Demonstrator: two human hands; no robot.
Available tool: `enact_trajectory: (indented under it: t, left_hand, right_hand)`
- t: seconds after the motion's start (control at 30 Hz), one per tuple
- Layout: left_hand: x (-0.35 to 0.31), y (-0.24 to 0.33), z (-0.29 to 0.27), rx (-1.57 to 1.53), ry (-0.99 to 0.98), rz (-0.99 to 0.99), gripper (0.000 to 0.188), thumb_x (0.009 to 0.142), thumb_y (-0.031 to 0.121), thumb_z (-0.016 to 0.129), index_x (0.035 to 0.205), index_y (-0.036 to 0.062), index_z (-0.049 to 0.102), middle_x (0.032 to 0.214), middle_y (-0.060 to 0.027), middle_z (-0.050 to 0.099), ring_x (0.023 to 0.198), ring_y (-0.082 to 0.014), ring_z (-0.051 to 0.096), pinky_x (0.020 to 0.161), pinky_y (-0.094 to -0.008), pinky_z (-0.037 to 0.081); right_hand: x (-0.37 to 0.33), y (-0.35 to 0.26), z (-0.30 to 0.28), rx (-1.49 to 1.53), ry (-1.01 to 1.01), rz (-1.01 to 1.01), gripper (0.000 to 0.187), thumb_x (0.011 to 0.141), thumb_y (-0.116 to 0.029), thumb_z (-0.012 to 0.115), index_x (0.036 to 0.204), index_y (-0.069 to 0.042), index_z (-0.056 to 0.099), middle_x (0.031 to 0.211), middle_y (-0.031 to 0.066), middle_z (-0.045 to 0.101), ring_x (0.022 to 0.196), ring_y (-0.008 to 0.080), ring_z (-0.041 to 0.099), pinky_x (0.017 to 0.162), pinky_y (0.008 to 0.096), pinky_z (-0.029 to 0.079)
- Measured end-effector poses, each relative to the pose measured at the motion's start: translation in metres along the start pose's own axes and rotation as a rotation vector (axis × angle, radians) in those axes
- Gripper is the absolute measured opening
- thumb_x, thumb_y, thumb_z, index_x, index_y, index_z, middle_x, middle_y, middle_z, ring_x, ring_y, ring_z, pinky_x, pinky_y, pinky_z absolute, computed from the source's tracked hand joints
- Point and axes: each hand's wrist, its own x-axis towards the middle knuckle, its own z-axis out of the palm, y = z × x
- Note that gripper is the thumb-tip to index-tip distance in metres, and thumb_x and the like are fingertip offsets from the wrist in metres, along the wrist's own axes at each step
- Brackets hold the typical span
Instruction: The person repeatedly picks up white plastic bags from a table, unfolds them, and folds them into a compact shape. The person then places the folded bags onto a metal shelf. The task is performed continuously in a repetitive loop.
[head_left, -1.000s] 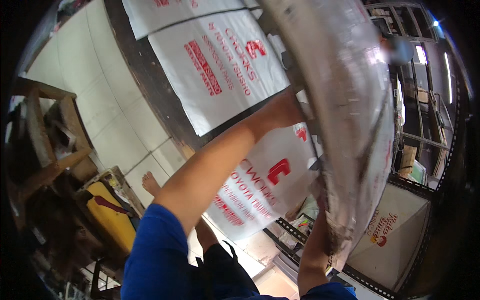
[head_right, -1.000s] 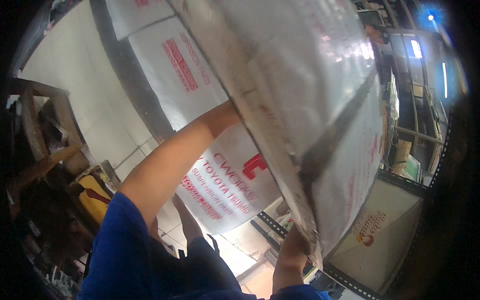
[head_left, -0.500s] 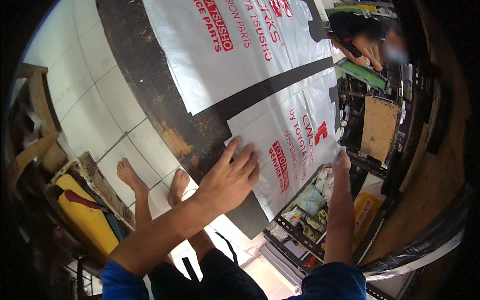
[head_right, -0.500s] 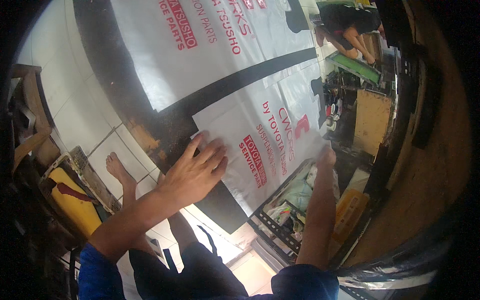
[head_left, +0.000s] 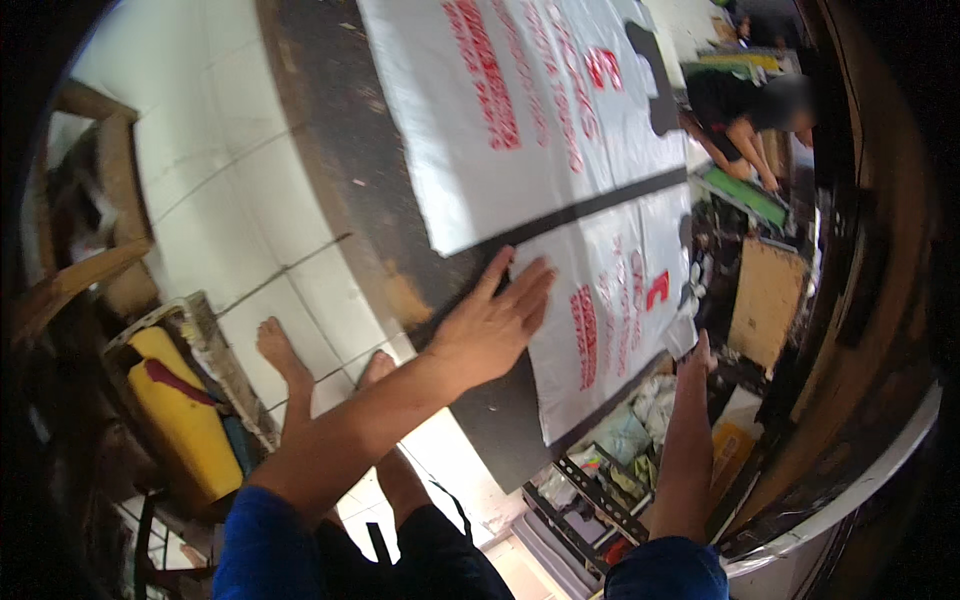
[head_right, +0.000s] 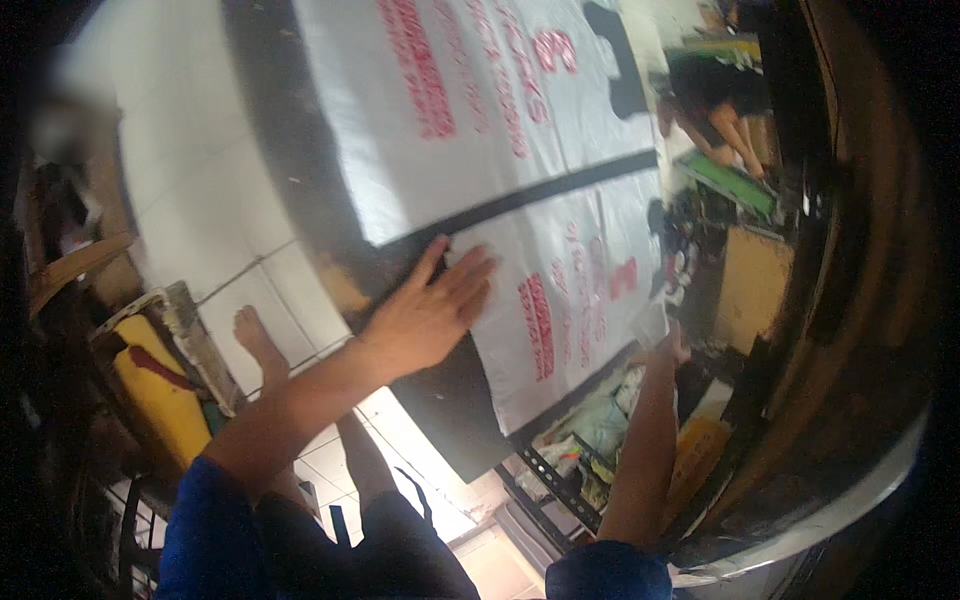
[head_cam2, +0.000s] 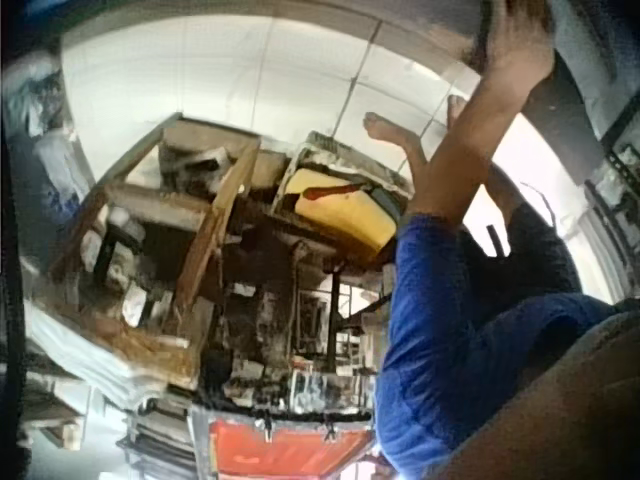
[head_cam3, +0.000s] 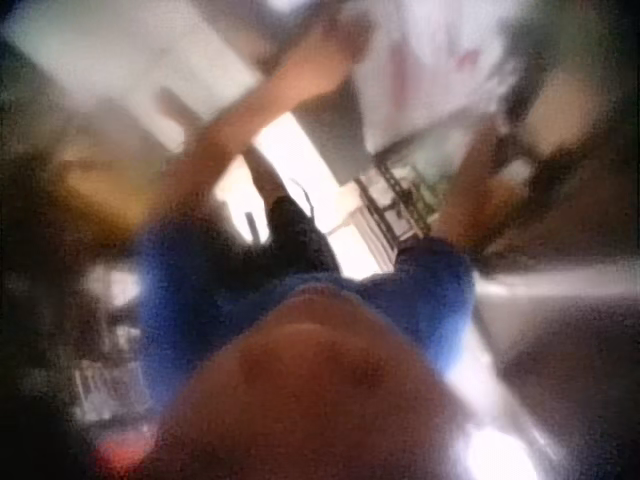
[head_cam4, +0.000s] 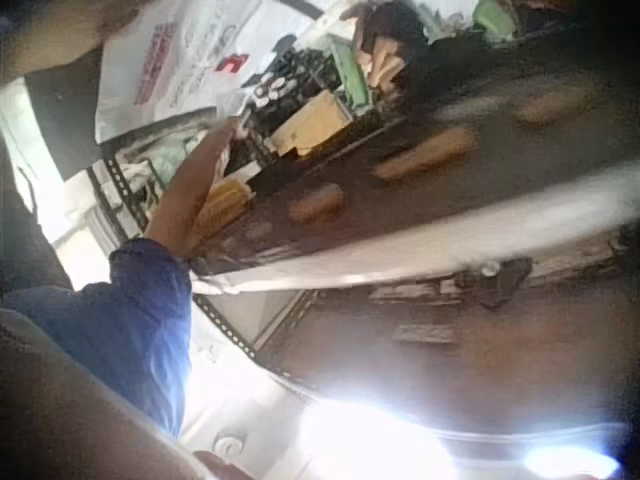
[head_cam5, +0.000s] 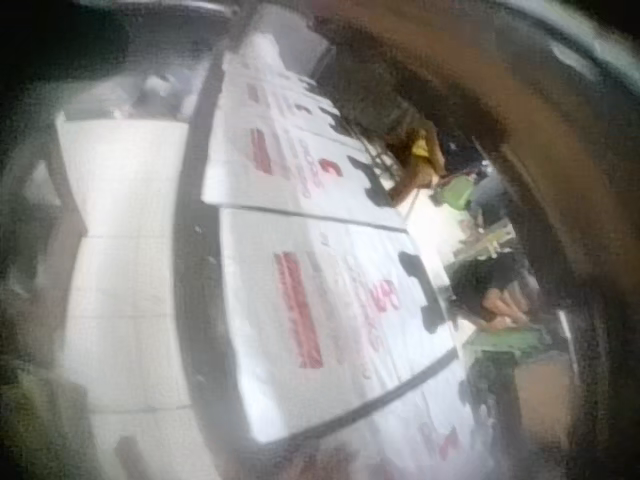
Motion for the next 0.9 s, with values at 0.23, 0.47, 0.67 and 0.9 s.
enact_trajectory:
  t: [0.23, 0.47, 0.67, 0.9]
  left_hand:
    - [-0.059, 0.038, -0.097, -0.429, 0.234, -0.152, 0.042, 0.076, 0.017, 0.056, 0.113, -0.0038, 0.057, 0.129, -0.0234, 0.047, 0.131, -0.0353, 0.035, 0.107, -0.0526, 0.030]
    - [-0.123, 0.000, -0.347, -0.381, 0.470, -0.546, 0.034, 0.085, 0.012, 0.058, 0.113, -0.0044, 0.055, 0.126, -0.0236, 0.048, 0.118, -0.0372, 0.048, 0.101, -0.0418, 0.040]
    - [-0.166, -0.110, -0.606, 0.213, 1.030, -0.946, 0.030, 0.083, 0.015, 0.062, 0.109, 0.0012, 0.059, 0.116, -0.0185, 0.055, 0.107, -0.0344, 0.055, 0.091, -0.0400, 0.045]
    - [-0.220, -0.160, -0.682, 0.350, 1.114, -1.330, 0.026, 0.085, 0.018, 0.060, 0.106, 0.0012, 0.058, 0.111, -0.0165, 0.056, 0.104, -0.0345, 0.055, 0.088, -0.0399, 0.046]
  right_hand:
    - [-0.182, 0.035, -0.003, -0.394, -0.036, -0.718, 0.056, 0.093, -0.032, 0.055, 0.137, -0.001, 0.039, 0.139, 0.0224, 0.040, 0.121, 0.0368, 0.046, 0.103, 0.0480, 0.036]
    - [-0.584, -0.128, 0.078, -0.194, -1.243, -0.541, 0.022, 0.092, -0.009, 0.051, 0.113, -0.002, 0.051, 0.091, 0.0081, 0.059, 0.076, 0.0148, 0.058, 0.066, 0.0279, 0.049]
    - [-0.671, -0.192, 0.199, -0.258, -1.865, -0.384, 0.024, 0.094, -0.012, 0.052, 0.114, 0.000, 0.053, 0.095, 0.0119, 0.063, 0.072, 0.0188, 0.064, 0.064, 0.0284, 0.052]
    - [-0.634, -0.304, 0.409, -0.438, -1.716, -0.281, 0.016, 0.091, -0.013, 0.053, 0.099, 0.000, 0.057, 0.079, 0.0102, 0.060, 0.064, 0.0193, 0.061, 0.056, 0.0290, 0.049]
